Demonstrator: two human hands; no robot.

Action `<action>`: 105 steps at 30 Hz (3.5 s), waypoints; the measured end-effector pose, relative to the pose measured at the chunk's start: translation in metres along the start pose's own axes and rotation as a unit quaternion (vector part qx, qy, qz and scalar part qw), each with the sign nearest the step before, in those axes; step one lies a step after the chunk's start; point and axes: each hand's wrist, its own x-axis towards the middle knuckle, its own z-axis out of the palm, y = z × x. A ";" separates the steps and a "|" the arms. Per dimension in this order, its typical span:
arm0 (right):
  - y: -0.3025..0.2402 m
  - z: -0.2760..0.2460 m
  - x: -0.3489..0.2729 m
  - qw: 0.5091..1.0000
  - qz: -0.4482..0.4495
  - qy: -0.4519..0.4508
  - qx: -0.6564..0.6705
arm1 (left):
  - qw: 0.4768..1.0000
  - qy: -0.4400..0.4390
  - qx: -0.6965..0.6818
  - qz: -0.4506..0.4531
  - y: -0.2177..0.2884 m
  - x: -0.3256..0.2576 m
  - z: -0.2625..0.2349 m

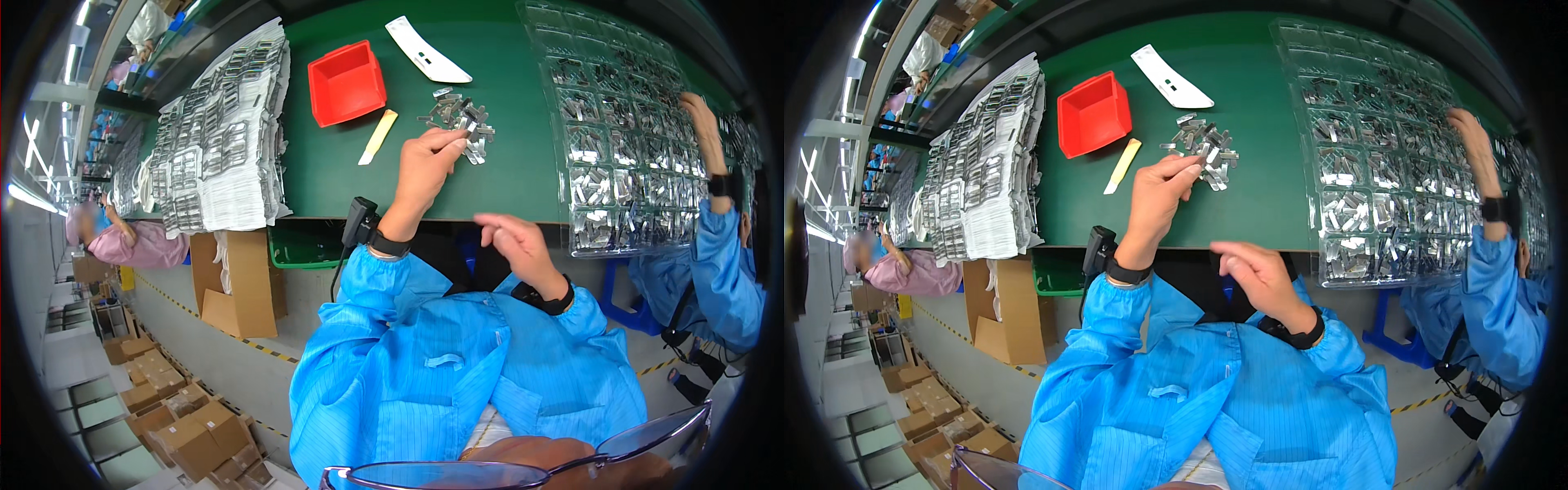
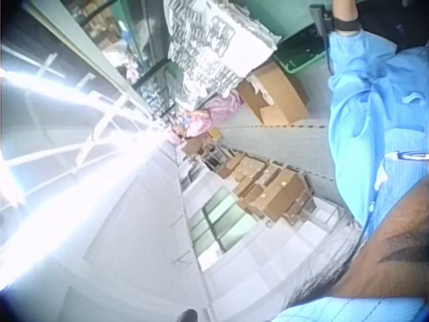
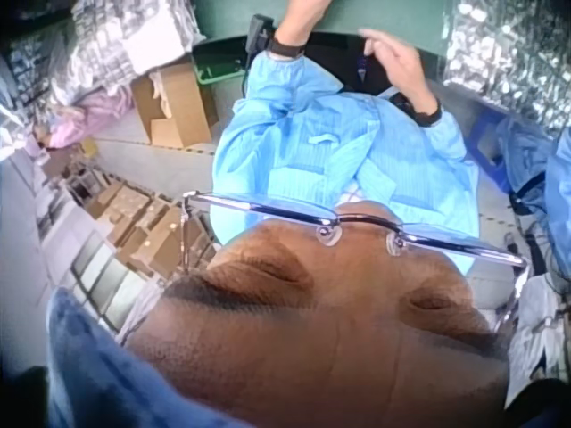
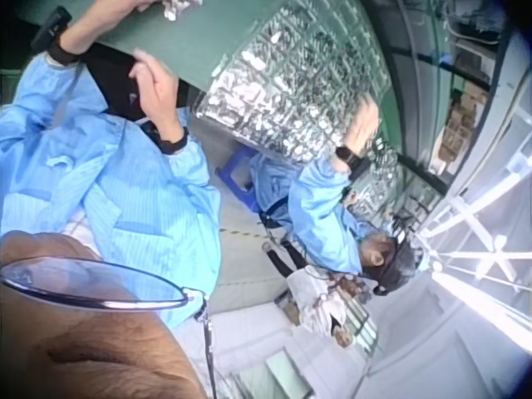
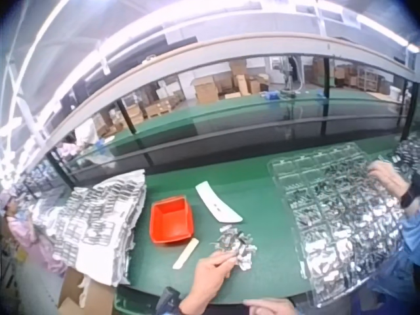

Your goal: The recorder is assembling small plastic and metal components at a manufacturing workbench.

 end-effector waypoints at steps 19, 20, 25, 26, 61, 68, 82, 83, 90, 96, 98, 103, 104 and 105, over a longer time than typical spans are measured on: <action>-0.027 -0.005 0.040 0.988 -0.013 0.112 -0.101 | 0.938 0.118 0.184 0.269 0.005 -0.056 0.025; -0.026 -0.003 0.040 0.981 -0.042 0.115 -0.149 | 0.938 0.118 0.184 0.270 0.004 -0.058 0.025; -0.029 0.007 0.039 0.980 -0.055 0.098 -0.161 | 0.882 0.134 0.281 0.353 -0.003 -0.061 0.024; -0.030 0.007 0.039 0.983 -0.042 0.086 -0.154 | 0.882 0.134 0.281 0.353 -0.003 -0.061 0.025; -0.012 0.008 0.041 0.980 0.072 0.116 0.143 | 0.877 0.102 0.294 0.365 -0.007 -0.073 0.032; -0.014 0.001 0.044 0.974 0.102 0.135 0.149 | 0.991 0.035 -0.129 0.012 -0.007 -0.081 0.030; 0.011 0.004 0.089 0.790 -0.054 0.152 -0.592 | 0.872 0.030 -0.452 -0.188 -0.016 -0.078 0.010; 0.014 0.003 0.088 0.789 -0.055 0.150 -0.593 | 0.865 0.029 -0.461 -0.197 -0.017 -0.078 0.007; 0.006 0.002 0.088 0.833 -0.068 0.188 -0.516 | 0.861 0.029 -0.478 -0.174 -0.020 -0.076 -0.003; 0.008 0.006 0.092 0.834 -0.064 0.156 -0.526 | 0.918 0.017 -0.369 -0.142 -0.017 -0.067 -0.006; 0.012 0.003 0.092 0.836 -0.073 0.152 -0.523 | 0.932 0.024 -0.336 -0.135 -0.012 -0.064 -0.005; 0.013 0.000 0.091 0.836 -0.083 0.155 -0.519 | 0.968 0.029 -0.226 -0.105 -0.010 -0.061 -0.002; 0.011 -0.001 0.091 0.837 -0.084 0.154 -0.518 | 0.980 0.032 -0.174 -0.087 -0.010 -0.060 -0.001; 0.010 -0.003 0.092 0.838 -0.079 0.156 -0.518 | 0.980 0.033 -0.173 -0.087 -0.012 -0.059 0.000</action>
